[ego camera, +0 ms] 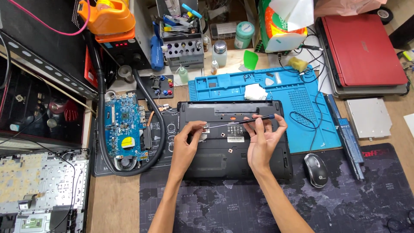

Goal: Disassembling a laptop by removing screws, back panels, and the optical drive.

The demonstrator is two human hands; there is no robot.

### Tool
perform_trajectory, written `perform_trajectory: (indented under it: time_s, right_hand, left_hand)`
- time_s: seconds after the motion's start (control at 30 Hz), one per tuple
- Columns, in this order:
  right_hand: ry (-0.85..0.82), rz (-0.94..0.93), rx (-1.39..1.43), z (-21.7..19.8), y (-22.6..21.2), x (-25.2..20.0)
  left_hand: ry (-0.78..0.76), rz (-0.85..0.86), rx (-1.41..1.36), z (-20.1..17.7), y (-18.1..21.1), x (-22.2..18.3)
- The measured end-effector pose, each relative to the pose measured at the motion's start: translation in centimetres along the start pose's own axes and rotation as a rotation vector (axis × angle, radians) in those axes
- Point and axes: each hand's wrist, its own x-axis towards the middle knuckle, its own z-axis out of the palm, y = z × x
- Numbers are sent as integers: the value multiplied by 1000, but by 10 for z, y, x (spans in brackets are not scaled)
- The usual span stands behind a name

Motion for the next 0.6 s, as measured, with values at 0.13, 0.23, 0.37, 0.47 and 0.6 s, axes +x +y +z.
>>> perform_trajectory:
  time_s: [0.13, 0.23, 0.37, 0.47, 0.6]
  right_hand:
    - [28, -55, -18, -21, 19, 9]
    - [18, -52, -22, -17, -4, 9]
    - [-65, -186, -83, -26, -56, 12]
    - [-224, -409, -284, -45, -94, 16]
    - [-450, -666, -566, -58, -126, 17]
  left_hand:
    - [-43, 27, 56, 0, -4, -3]
    - [-79, 45, 68, 4, -3, -7]
    - [-108, 211, 185, 17, 11, -21]
    - [-157, 327, 362, 43, 0, -29]
    - [-276, 544, 630, 92, -17, -44]
